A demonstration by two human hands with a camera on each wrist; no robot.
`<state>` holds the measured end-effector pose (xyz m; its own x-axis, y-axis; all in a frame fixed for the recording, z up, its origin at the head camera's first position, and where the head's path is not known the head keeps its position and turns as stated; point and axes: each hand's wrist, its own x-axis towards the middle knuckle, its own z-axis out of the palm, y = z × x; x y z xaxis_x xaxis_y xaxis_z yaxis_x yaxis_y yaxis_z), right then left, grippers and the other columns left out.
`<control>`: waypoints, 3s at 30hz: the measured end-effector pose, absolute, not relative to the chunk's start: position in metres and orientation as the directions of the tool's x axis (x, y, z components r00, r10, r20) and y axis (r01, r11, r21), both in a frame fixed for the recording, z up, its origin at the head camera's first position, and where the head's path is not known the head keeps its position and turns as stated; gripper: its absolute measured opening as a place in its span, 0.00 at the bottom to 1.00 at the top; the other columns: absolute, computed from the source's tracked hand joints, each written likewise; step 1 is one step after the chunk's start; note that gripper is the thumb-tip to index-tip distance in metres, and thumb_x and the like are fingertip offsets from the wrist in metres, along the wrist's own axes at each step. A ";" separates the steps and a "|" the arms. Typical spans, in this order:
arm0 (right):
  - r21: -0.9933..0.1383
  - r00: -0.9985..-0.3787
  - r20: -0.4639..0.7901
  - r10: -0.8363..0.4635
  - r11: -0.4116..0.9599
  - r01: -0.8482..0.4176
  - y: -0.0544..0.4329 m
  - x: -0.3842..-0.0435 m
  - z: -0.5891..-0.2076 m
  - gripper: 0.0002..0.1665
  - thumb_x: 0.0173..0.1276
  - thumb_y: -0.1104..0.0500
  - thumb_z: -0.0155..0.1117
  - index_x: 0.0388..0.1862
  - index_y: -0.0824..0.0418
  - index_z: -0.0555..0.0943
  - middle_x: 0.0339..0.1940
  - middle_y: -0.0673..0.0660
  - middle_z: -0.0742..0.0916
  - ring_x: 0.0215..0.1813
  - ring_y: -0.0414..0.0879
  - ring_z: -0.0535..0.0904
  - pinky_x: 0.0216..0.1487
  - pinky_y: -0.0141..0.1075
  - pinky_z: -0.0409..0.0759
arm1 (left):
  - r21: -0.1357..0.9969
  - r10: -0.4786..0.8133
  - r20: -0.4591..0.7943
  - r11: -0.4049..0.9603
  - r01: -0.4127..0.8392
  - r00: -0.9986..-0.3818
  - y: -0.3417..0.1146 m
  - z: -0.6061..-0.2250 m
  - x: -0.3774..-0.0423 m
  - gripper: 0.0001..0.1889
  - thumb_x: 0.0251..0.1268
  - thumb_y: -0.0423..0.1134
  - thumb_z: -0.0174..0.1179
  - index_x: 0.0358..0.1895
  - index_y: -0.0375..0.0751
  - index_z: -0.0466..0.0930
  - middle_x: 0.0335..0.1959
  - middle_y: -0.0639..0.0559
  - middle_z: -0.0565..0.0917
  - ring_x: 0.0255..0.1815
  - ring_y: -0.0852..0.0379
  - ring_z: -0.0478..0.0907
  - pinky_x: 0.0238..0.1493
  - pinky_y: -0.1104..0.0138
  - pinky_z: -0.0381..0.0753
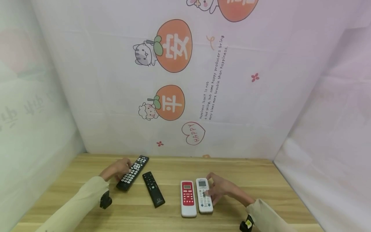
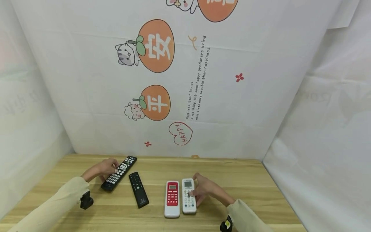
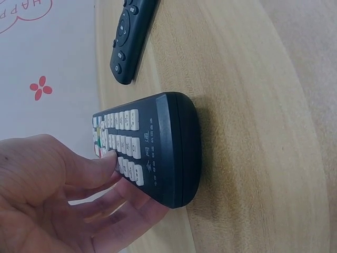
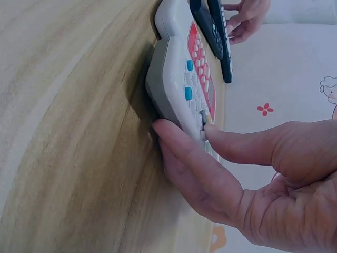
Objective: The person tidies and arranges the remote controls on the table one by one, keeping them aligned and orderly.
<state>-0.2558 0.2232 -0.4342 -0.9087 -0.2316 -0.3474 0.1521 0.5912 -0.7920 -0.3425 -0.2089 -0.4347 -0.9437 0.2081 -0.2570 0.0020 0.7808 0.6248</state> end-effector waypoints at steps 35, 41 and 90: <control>-0.585 -0.987 -0.009 -0.158 0.801 -0.123 0.172 -0.291 -0.452 0.35 0.58 0.52 0.82 0.57 0.70 0.79 0.56 0.70 0.79 0.53 0.61 0.76 0.54 0.61 0.84 | 0.621 0.172 -0.273 0.783 -0.036 -0.946 -0.207 -0.437 -0.345 0.13 0.75 0.28 0.53 0.56 0.24 0.72 0.52 0.27 0.76 0.48 0.36 0.80 0.37 0.49 0.92; -0.592 -0.985 0.013 -0.172 0.793 -0.147 0.176 -0.302 -0.456 0.34 0.60 0.49 0.81 0.54 0.70 0.79 0.52 0.67 0.79 0.53 0.60 0.75 0.55 0.63 0.80 | 0.616 0.184 -0.251 0.788 -0.011 -0.950 -0.209 -0.436 -0.346 0.13 0.75 0.29 0.54 0.56 0.24 0.72 0.52 0.27 0.77 0.48 0.36 0.80 0.36 0.49 0.92; -0.628 -0.978 -0.085 -0.190 0.772 -0.095 0.214 -0.316 -0.445 0.16 0.64 0.57 0.79 0.42 0.66 0.83 0.39 0.58 0.87 0.41 0.50 0.84 0.40 0.43 0.88 | 0.635 0.181 -0.249 0.772 -0.019 -0.952 -0.206 -0.437 -0.343 0.13 0.74 0.27 0.54 0.56 0.23 0.71 0.51 0.27 0.77 0.46 0.37 0.81 0.37 0.49 0.92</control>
